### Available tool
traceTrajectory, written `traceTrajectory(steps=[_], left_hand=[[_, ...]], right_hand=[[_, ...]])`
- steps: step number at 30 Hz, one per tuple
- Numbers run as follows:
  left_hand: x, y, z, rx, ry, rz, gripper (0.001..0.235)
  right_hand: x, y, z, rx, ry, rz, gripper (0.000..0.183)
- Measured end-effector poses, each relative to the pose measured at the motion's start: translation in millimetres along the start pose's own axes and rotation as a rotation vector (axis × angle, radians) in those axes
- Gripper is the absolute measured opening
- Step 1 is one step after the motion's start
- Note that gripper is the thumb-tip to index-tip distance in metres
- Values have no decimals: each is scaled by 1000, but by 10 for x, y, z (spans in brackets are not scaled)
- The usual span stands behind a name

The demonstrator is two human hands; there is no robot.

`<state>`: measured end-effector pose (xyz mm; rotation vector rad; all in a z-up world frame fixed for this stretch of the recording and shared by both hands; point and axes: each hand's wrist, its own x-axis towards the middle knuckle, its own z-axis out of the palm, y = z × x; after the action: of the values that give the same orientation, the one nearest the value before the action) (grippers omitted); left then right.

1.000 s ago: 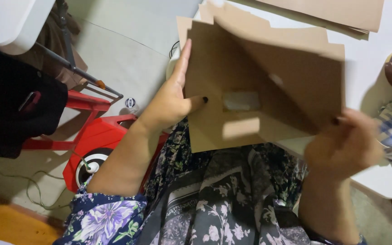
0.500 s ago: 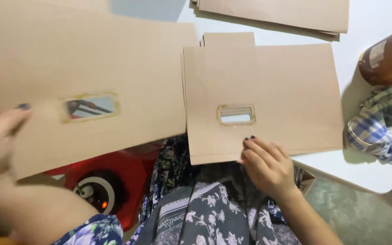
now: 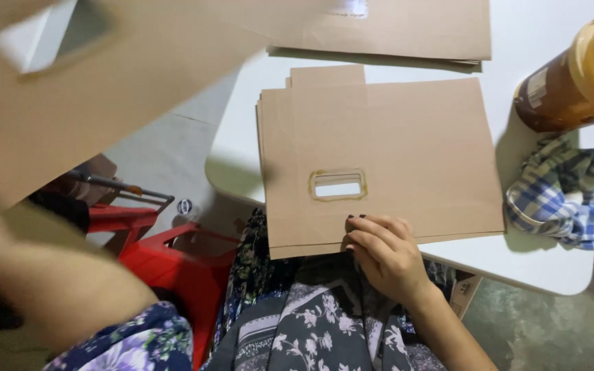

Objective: Folding cardboard envelopes and applying adhesive with a brush to prepare product packaging.

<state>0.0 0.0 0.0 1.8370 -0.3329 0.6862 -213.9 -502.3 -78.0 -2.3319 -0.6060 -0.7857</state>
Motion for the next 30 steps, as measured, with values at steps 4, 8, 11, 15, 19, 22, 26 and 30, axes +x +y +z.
traceTrajectory(steps=[4,8,11,15,19,22,26,30], left_hand=[[461,-119,1326,-78,-6,125,57],[734,-424,2663,-371,-192,-111,54],[854,-664,3359,-452,-237,-98,46],[965,-615,3738,72,-296,-176,51],[1082,-1172,4096,327,-254,-67,49],[997,-928,4074,419,-215,52,50],[627,-159,3514,504,-375,-58,55],[-171,76,2609,548,-390,133,66]], right_hand=[[-26,5,-136,34,-171,46,9],[-62,112,-309,81,-168,71,17],[-118,327,-544,-40,-103,99,26],[-251,568,-873,-330,-67,255,31],[-246,706,-1035,-437,2,349,34],[-265,762,-1021,-512,-109,607,65],[-291,791,-960,-570,-222,798,80],[-186,731,-1004,-614,-236,797,83]])
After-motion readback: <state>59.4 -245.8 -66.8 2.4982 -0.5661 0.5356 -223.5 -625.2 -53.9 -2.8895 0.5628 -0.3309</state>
